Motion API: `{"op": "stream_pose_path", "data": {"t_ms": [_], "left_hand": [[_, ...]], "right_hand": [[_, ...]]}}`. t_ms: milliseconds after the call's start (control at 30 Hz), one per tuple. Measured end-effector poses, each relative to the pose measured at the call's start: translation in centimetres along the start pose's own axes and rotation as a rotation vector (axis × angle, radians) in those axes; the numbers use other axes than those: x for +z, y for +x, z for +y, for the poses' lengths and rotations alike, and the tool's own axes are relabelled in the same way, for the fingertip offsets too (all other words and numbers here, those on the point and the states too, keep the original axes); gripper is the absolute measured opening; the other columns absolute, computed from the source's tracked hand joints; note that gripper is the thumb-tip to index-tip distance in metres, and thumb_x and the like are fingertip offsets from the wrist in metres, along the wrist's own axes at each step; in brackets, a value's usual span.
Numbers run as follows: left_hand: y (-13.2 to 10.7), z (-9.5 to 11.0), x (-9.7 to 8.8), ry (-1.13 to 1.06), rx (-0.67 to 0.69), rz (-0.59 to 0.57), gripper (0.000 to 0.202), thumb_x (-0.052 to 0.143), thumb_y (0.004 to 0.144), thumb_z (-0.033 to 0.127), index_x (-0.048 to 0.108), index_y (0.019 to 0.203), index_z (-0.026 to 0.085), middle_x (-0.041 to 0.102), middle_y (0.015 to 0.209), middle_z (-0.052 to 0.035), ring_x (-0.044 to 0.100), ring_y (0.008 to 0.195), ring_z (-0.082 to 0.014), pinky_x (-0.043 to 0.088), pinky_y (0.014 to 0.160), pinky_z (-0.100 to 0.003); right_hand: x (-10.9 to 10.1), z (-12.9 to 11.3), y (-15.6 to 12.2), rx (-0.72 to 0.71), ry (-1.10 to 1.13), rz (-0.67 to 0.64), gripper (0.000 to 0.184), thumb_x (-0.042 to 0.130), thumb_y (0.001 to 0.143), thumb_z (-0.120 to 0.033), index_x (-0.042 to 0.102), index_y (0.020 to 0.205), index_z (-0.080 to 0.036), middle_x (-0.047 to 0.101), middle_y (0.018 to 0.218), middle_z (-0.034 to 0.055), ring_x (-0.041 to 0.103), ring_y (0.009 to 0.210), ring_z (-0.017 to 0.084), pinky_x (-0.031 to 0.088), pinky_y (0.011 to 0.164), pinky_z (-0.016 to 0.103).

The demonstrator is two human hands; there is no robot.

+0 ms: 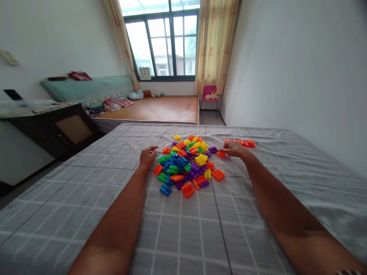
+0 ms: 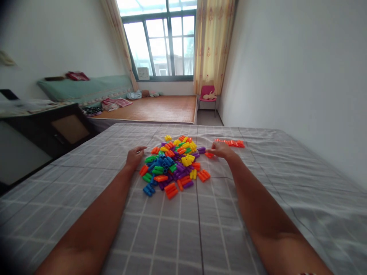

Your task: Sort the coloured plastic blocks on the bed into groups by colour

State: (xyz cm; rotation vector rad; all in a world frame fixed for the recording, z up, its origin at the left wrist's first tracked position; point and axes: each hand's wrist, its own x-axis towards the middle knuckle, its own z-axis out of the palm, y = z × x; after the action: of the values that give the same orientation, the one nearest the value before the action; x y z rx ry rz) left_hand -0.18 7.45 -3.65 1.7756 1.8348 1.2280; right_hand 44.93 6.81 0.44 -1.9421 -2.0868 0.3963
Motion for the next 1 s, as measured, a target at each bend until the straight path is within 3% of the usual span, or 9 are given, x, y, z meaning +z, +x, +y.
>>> {"op": "stream_pose_path", "data": {"t_ms": [67, 167, 267, 467, 533, 633, 700, 867, 1000], "left_hand": [[0.0, 0.0, 0.1, 0.013, 0.001, -0.021, 0.039, 0.048, 0.073, 0.023, 0.076, 0.1, 0.014, 0.075, 0.102, -0.0078, 0.068, 0.092, -0.0213, 0.052, 0.085, -0.029], [0.1, -0.1, 0.2, 0.042, -0.004, -0.039, 0.041, 0.048, 0.073, 0.025, 0.076, 0.102, 0.015, 0.076, 0.095, -0.0064, 0.067, 0.086, -0.0212, 0.052, 0.08, -0.029], [0.2, -0.5, 0.3, 0.07, -0.003, -0.046, 0.043, 0.048, 0.073, 0.028, 0.076, 0.103, 0.015, 0.075, 0.087, -0.0061, 0.066, 0.079, -0.0208, 0.051, 0.073, -0.028], [0.3, -0.8, 0.1, 0.117, 0.018, -0.067, 0.044, 0.048, 0.074, 0.031, 0.075, 0.104, 0.015, 0.073, 0.078, -0.0052, 0.062, 0.067, -0.0188, 0.048, 0.064, -0.028], [0.3, -0.8, 0.1, 0.12, 0.024, -0.071, 0.044, 0.047, 0.074, 0.032, 0.075, 0.105, 0.015, 0.074, 0.079, -0.0052, 0.063, 0.068, -0.0191, 0.048, 0.065, -0.028], [0.4, -0.9, 0.2, 0.119, 0.023, -0.071, 0.043, 0.048, 0.074, 0.031, 0.075, 0.104, 0.016, 0.075, 0.085, -0.0056, 0.065, 0.073, -0.0196, 0.049, 0.069, -0.027], [0.5, -1.0, 0.3, 0.13, 0.023, -0.083, 0.043, 0.048, 0.074, 0.03, 0.076, 0.104, 0.016, 0.075, 0.087, -0.006, 0.066, 0.075, -0.0199, 0.049, 0.069, -0.027], [0.4, -1.0, 0.3, 0.175, 0.012, -0.115, 0.043, 0.048, 0.076, 0.029, 0.075, 0.107, 0.017, 0.074, 0.08, -0.0046, 0.064, 0.073, -0.0196, 0.046, 0.064, -0.027], [0.2, -0.4, 0.1, 0.226, -0.014, -0.135, 0.041, 0.049, 0.079, 0.029, 0.075, 0.108, 0.018, 0.074, 0.081, -0.0038, 0.063, 0.071, -0.0177, 0.044, 0.062, -0.025]], "right_hand": [[-0.9, 1.1, -0.1, -0.006, 0.045, -0.032, 0.033, 0.064, 0.08, -0.05, 0.068, 0.077, -0.018, 0.069, 0.073, 0.0067, 0.063, 0.067, 0.019, 0.047, 0.061, 0.028], [-1.8, 2.7, -0.2, -0.18, 0.187, -0.054, 0.032, 0.07, 0.075, -0.043, 0.073, 0.097, -0.021, 0.073, 0.096, 0.0069, 0.067, 0.085, 0.022, 0.052, 0.073, 0.03], [-1.7, 3.5, -0.3, -0.325, 0.281, -0.204, 0.051, 0.078, 0.063, -0.031, 0.071, 0.113, -0.026, 0.069, 0.116, 0.0052, 0.065, 0.103, 0.025, 0.053, 0.08, 0.032], [-0.6, 3.8, 0.0, -0.292, 0.343, -0.322, 0.044, 0.076, 0.063, -0.026, 0.074, 0.106, -0.022, 0.072, 0.109, 0.0057, 0.068, 0.091, 0.022, 0.054, 0.077, 0.03], [-1.0, 4.7, 0.2, -0.228, 0.38, -0.212, 0.043, 0.076, 0.065, -0.03, 0.072, 0.107, -0.018, 0.072, 0.109, 0.008, 0.068, 0.09, 0.022, 0.054, 0.077, 0.031], [-2.1, 6.5, 0.6, -0.073, 0.362, 0.162, 0.048, 0.072, 0.072, -0.036, 0.067, 0.115, -0.014, 0.07, 0.112, 0.0124, 0.067, 0.09, 0.022, 0.053, 0.078, 0.033], [-2.6, 7.1, 1.1, 0.015, 0.284, 0.334, 0.05, 0.07, 0.075, -0.037, 0.064, 0.118, -0.014, 0.069, 0.115, 0.0135, 0.067, 0.087, 0.021, 0.053, 0.076, 0.033], [-2.3, 5.8, 3.4, 0.057, 0.036, 0.264, 0.042, 0.072, 0.072, -0.029, 0.068, 0.112, -0.017, 0.072, 0.109, 0.009, 0.067, 0.088, 0.02, 0.05, 0.077, 0.029], [-1.2, 4.5, 4.8, 0.121, -0.118, 0.225, 0.041, 0.072, 0.072, -0.03, 0.069, 0.112, -0.022, 0.072, 0.11, 0.0058, 0.067, 0.095, 0.02, 0.048, 0.08, 0.026]]}}
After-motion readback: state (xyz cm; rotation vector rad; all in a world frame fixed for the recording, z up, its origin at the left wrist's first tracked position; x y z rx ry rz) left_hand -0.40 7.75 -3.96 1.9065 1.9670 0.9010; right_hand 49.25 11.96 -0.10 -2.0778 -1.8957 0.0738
